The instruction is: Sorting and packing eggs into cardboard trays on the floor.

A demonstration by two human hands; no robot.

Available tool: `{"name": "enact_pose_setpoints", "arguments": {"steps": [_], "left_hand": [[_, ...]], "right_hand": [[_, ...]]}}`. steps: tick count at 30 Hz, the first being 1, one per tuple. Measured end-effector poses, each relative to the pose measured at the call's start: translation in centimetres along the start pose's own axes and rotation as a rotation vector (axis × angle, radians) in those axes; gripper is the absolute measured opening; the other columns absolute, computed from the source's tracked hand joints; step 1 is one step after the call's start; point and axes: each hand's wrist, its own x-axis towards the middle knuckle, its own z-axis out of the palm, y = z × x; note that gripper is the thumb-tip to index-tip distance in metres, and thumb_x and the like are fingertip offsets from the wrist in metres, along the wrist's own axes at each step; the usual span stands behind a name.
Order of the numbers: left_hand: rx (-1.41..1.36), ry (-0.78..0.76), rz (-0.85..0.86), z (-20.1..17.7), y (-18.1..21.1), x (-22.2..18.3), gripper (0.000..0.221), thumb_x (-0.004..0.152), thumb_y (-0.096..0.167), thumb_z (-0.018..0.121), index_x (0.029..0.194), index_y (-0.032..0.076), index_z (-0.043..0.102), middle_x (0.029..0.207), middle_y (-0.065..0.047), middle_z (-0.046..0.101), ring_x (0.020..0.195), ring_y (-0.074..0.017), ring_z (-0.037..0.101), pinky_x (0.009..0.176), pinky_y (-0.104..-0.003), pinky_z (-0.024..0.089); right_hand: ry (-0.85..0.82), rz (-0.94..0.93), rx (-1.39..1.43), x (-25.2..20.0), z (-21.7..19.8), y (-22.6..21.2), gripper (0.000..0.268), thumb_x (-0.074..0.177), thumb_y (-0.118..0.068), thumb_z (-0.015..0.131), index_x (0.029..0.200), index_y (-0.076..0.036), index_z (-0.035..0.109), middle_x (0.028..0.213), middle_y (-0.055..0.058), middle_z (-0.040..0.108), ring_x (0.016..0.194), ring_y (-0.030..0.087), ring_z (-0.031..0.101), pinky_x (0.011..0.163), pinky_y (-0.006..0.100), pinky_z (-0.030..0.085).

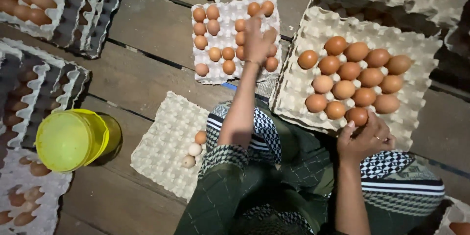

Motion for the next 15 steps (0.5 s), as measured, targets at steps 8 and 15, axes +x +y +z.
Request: {"name": "enact_pose_setpoints", "arguments": {"steps": [8, 15], "left_hand": [[0.688, -0.188, -0.329, -3.4, -5.0, 0.9, 0.03, 0.072, 0.021, 0.065, 0.102, 0.016, 0.064, 0.118, -0.009, 0.051, 0.108, -0.0329, 0.048, 0.086, -0.048, 0.049], [0.51, 0.061, -0.364, -6.6, -7.4, 1.3, 0.029, 0.082, 0.029, 0.053, 0.094, 0.008, 0.07, 0.091, -0.018, 0.07, 0.08, -0.0389, 0.065, 0.071, -0.048, 0.052]], "right_hand": [[0.019, 0.016, 0.016, 0.8, -0.3, -0.9, 0.04, 0.088, -0.015, 0.056, 0.123, 0.003, 0.059, 0.115, 0.018, 0.059, 0.102, 0.032, 0.046, 0.096, 0.044, 0.023], [0.006, 0.02, 0.022, 0.5, -0.5, -0.4, 0.039, 0.089, -0.018, 0.056, 0.123, 0.002, 0.059, 0.111, 0.018, 0.056, 0.1, 0.032, 0.047, 0.095, 0.043, 0.023]]}}
